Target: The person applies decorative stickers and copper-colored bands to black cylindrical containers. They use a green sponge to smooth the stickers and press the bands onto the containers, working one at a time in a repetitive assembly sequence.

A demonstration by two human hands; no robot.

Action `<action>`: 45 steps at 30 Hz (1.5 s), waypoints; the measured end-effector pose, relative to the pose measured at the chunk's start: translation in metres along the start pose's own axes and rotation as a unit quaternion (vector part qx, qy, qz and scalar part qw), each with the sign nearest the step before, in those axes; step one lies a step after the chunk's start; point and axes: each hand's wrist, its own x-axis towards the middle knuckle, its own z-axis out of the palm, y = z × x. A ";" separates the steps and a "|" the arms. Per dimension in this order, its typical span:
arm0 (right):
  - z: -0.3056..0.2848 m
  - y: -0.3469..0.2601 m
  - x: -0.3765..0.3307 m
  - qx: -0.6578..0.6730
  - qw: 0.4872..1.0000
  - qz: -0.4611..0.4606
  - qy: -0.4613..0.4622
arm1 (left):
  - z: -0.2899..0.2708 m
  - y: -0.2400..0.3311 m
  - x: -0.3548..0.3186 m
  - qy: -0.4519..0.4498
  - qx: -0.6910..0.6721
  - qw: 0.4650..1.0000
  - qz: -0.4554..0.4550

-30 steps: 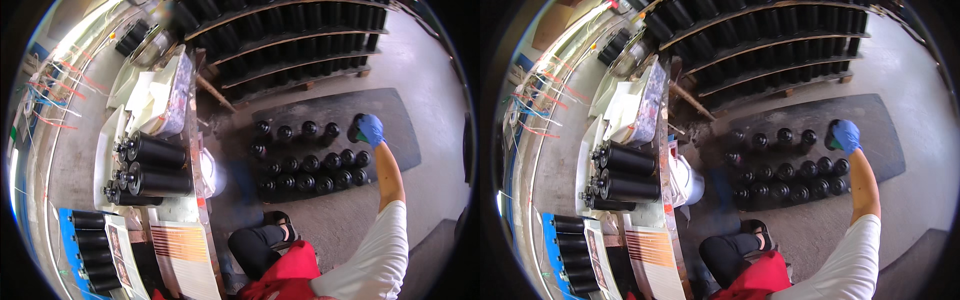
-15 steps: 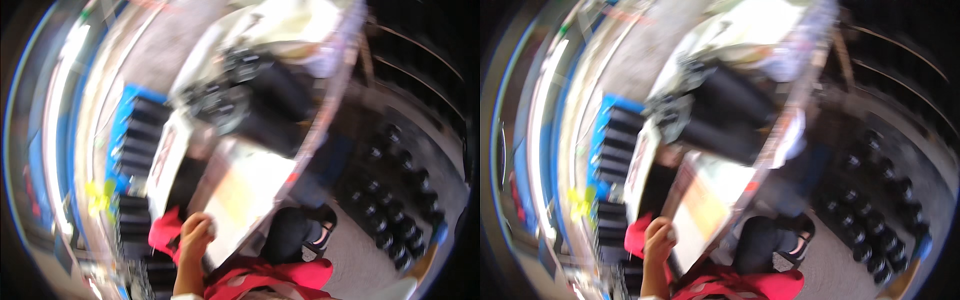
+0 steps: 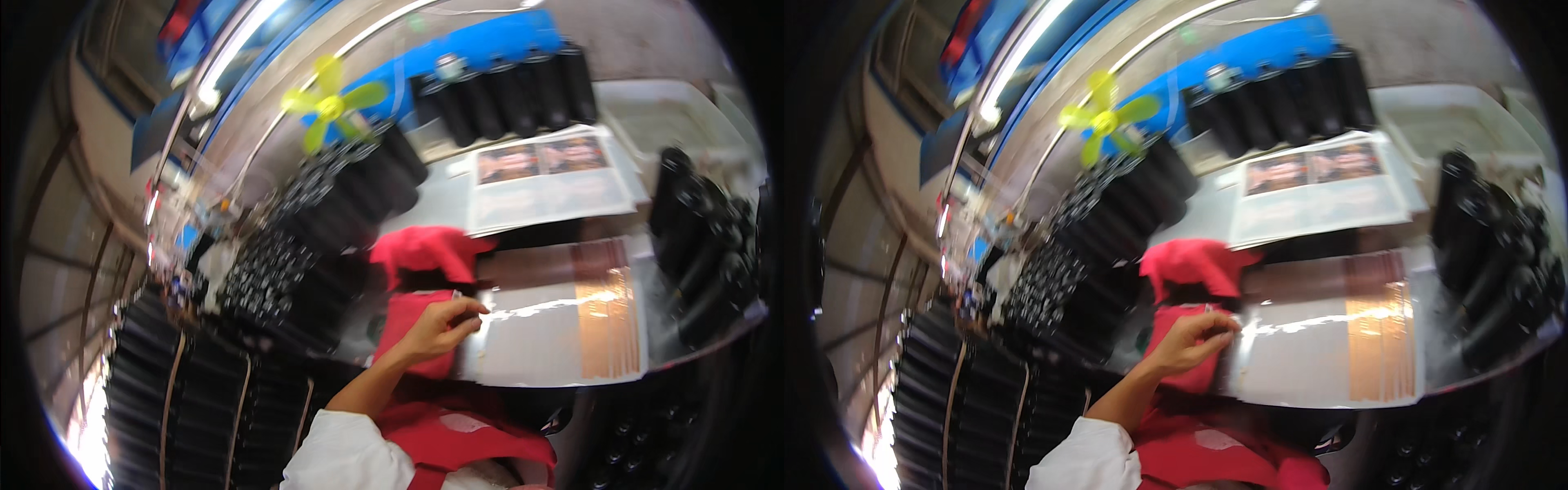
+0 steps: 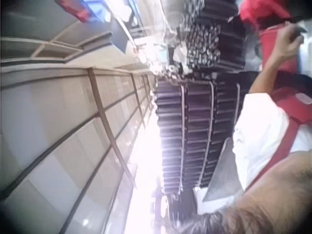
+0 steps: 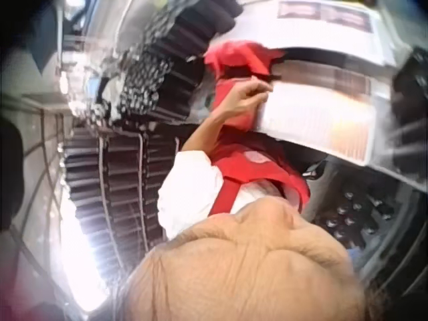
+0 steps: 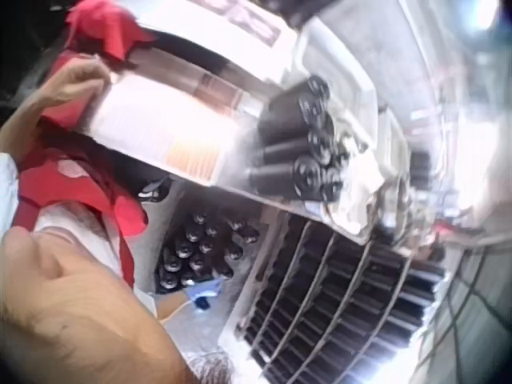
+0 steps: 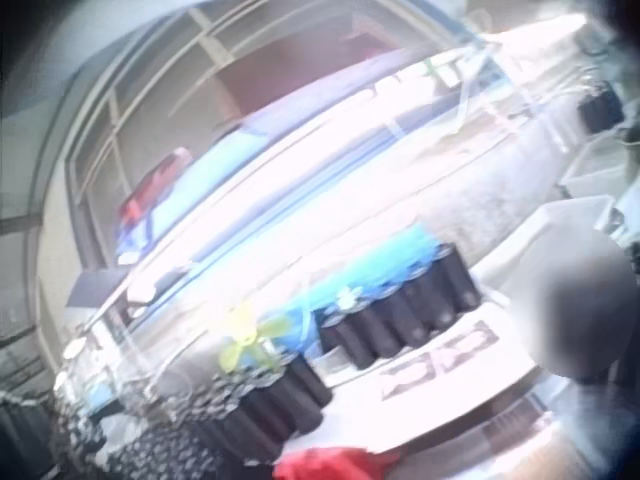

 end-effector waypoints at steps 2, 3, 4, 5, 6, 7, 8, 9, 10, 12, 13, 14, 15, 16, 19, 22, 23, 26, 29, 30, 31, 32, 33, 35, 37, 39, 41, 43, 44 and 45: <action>0.011 -0.066 0.001 0.077 0.995 -0.034 -0.050 | -0.039 -0.025 -0.024 0.155 0.233 0.947 0.158; 0.018 -0.097 0.000 0.108 0.990 -0.047 -0.072 | -0.061 -0.033 -0.042 0.216 0.363 0.899 0.115; 0.025 -0.125 -0.002 0.137 0.985 -0.054 -0.092 | -0.087 -0.035 -0.058 0.283 0.489 0.820 0.093; 0.028 -0.148 -0.004 0.161 0.979 -0.061 -0.105 | -0.113 -0.046 -0.072 0.387 0.536 0.745 0.084; 0.031 -0.171 -0.006 0.185 0.973 -0.065 -0.119 | -0.140 -0.049 -0.087 0.473 0.516 0.712 0.053; 0.032 -0.191 -0.003 0.205 0.966 -0.062 -0.144 | -0.162 -0.036 -0.101 0.476 0.577 0.657 -0.090; 0.031 -0.205 0.002 0.215 0.955 -0.022 -0.205 | -0.184 -0.041 -0.119 0.497 0.591 0.616 -0.156; 0.026 -0.223 -0.003 0.225 0.940 0.021 -0.256 | -0.209 -0.045 -0.133 0.491 0.614 0.585 -0.199; 0.033 -0.239 0.000 0.231 0.913 0.065 -0.332 | -0.225 -0.050 -0.158 0.468 0.558 0.640 -0.246; 0.082 -0.273 -0.016 0.299 0.930 -0.053 -0.209 | -0.243 -0.051 -0.207 0.439 0.500 0.696 -0.271; 0.040 -0.336 -0.036 0.333 0.913 0.092 -0.217 | -0.243 -0.068 -0.199 0.441 0.468 0.738 -0.205; 0.036 -0.328 -0.030 0.288 0.932 0.006 -0.219 | -0.243 -0.083 -0.188 0.429 0.409 0.774 -0.224; 0.037 -0.347 -0.043 0.330 0.920 -0.010 -0.213 | -0.245 -0.082 -0.188 0.439 0.423 0.773 -0.178; 0.034 -0.359 -0.054 0.324 0.914 -0.041 -0.240 | -0.251 -0.084 -0.189 0.436 0.429 0.773 -0.169; 0.026 -0.390 -0.084 0.353 0.886 -0.037 -0.297 | -0.263 -0.083 -0.185 0.409 0.387 0.811 -0.158; 0.014 -0.423 -0.113 0.369 0.869 -0.034 -0.328 | -0.260 -0.089 -0.186 0.358 0.376 0.851 -0.085; 0.022 -0.437 -0.125 0.398 0.836 -0.030 -0.376 | -0.265 -0.069 -0.203 0.348 0.408 0.841 -0.070; -0.001 -0.475 -0.148 0.367 0.812 -0.073 -0.448 | -0.245 -0.065 -0.195 0.300 0.413 0.857 0.067; -0.004 -0.518 -0.167 0.352 0.721 -0.171 -0.572 | -0.248 -0.039 -0.166 0.273 0.314 0.883 0.218; -0.004 -0.542 -0.171 0.330 0.696 -0.258 -0.583 | -0.253 -0.029 -0.154 0.223 0.263 0.909 0.234; -0.004 -0.566 -0.177 0.307 0.660 -0.346 -0.592 | -0.259 -0.021 -0.144 0.175 0.212 0.930 0.243; -0.002 -0.579 -0.184 0.308 0.653 -0.363 -0.589 | -0.259 -0.021 -0.124 0.139 0.161 0.941 0.263; 0.003 -0.588 -0.189 0.306 0.652 -0.378 -0.582 | -0.252 -0.023 -0.098 0.100 0.105 0.947 0.287; 0.014 -0.593 -0.189 0.301 0.658 -0.367 -0.584 | -0.233 -0.027 -0.052 0.042 -0.019 0.972 0.231; 0.033 -0.590 -0.191 0.304 0.662 -0.317 -0.608 | -0.221 -0.039 -0.015 0.014 -0.058 0.986 0.156; 0.054 -0.590 -0.194 0.287 0.689 -0.254 -0.615 | -0.207 -0.062 0.013 0.021 -0.105 0.989 0.104; 0.079 -0.586 -0.189 0.260 0.708 -0.180 -0.632 | -0.188 -0.092 0.027 0.099 -0.101 0.985 0.100; 0.095 -0.583 -0.185 0.250 0.706 -0.213 -0.628 | -0.163 -0.124 0.008 0.081 -0.118 0.989 0.046; 0.096 -0.590 -0.183 0.245 0.685 -0.195 -0.657 | -0.153 -0.119 -0.010 0.113 -0.105 0.988 0.029; 0.098 -0.599 -0.183 0.241 0.663 -0.181 -0.686 | -0.137 -0.123 -0.025 0.096 -0.245 0.965 -0.004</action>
